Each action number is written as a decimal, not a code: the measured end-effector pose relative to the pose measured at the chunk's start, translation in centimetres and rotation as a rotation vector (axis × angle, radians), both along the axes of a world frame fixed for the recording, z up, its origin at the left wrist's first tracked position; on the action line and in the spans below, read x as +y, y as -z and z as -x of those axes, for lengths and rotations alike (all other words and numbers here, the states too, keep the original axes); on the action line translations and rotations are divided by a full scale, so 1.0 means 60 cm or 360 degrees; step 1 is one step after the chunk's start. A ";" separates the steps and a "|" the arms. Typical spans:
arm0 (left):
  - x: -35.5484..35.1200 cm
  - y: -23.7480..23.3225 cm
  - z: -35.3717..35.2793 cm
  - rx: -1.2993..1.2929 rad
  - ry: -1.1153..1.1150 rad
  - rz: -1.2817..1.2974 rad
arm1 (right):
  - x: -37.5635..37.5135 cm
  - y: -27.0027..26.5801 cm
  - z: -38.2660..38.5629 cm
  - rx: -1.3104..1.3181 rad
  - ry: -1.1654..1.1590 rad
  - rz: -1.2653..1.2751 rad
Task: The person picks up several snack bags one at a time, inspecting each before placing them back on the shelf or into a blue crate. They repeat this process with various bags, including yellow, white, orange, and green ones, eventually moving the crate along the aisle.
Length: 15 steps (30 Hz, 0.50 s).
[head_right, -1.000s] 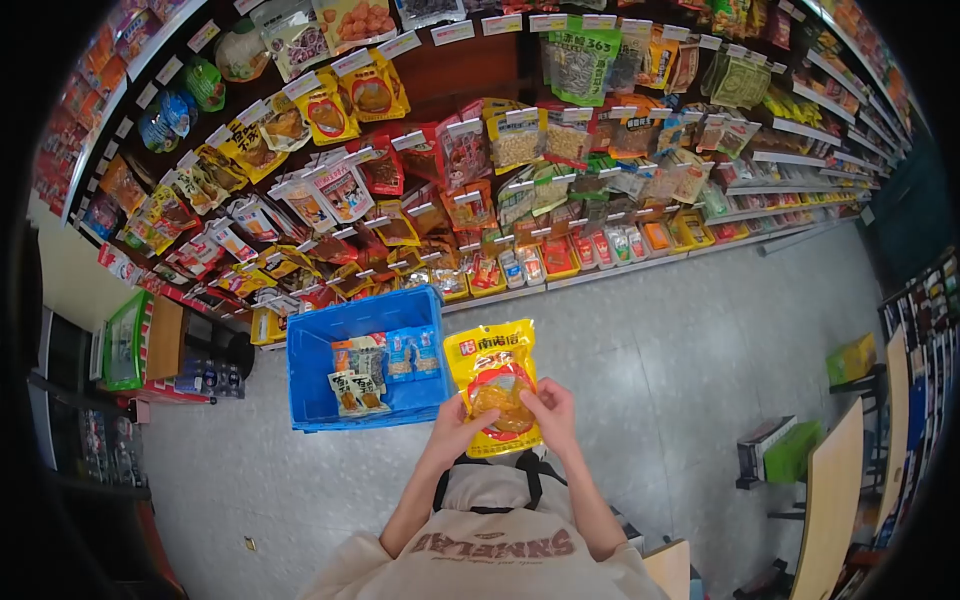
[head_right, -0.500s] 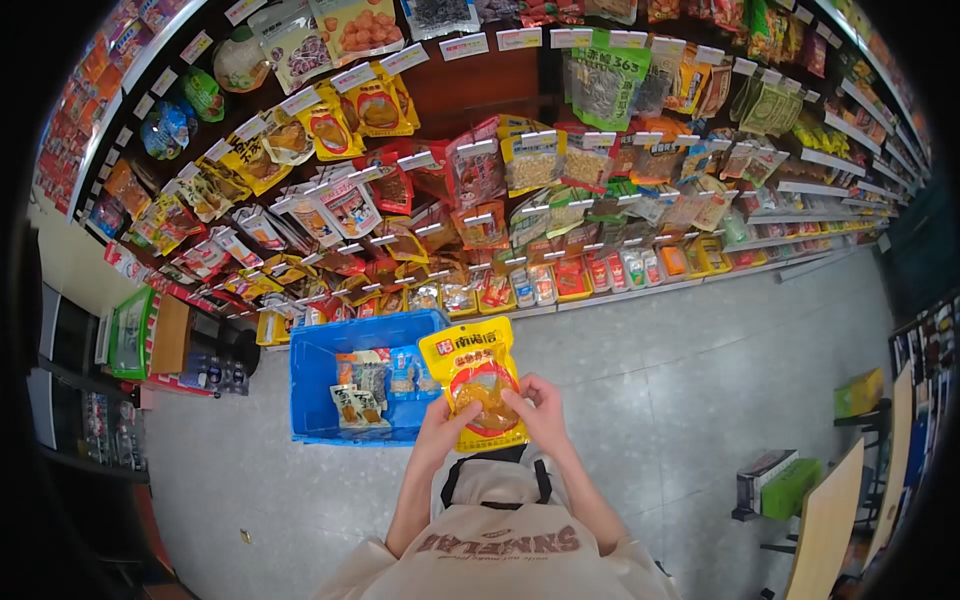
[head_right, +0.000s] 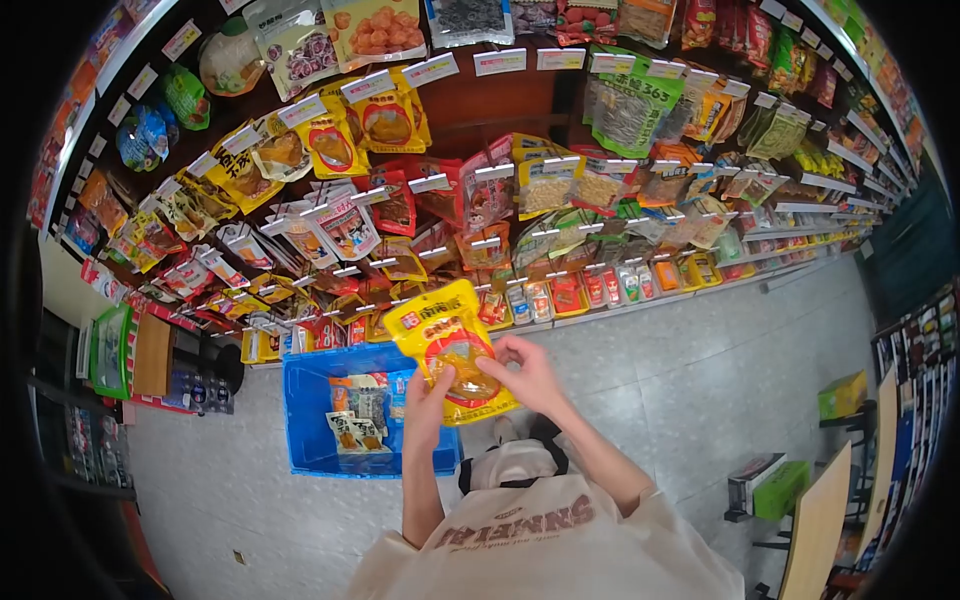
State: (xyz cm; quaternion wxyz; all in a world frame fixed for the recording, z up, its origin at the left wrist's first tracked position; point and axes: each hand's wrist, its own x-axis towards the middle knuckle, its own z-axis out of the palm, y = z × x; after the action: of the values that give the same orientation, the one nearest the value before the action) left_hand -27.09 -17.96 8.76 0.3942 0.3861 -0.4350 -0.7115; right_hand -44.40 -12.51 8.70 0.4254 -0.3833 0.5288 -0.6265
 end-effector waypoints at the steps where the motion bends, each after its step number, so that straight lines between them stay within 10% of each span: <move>1: -0.011 -0.004 -0.006 -0.0010 -0.0049 0.0000 | -0.020 -0.004 0.002 0.0131 -0.0130 -0.0015; 15: -0.208 -0.085 -0.004 -0.0043 -0.0444 0.0188 | -0.418 -0.111 0.050 -0.0035 -0.0304 0.0484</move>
State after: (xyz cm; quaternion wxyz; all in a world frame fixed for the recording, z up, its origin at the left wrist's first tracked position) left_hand -26.85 -30.43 13.88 0.5054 0.4285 -0.4236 -0.6177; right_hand -47.43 -37.60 15.37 0.4260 -0.4846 0.3846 -0.6602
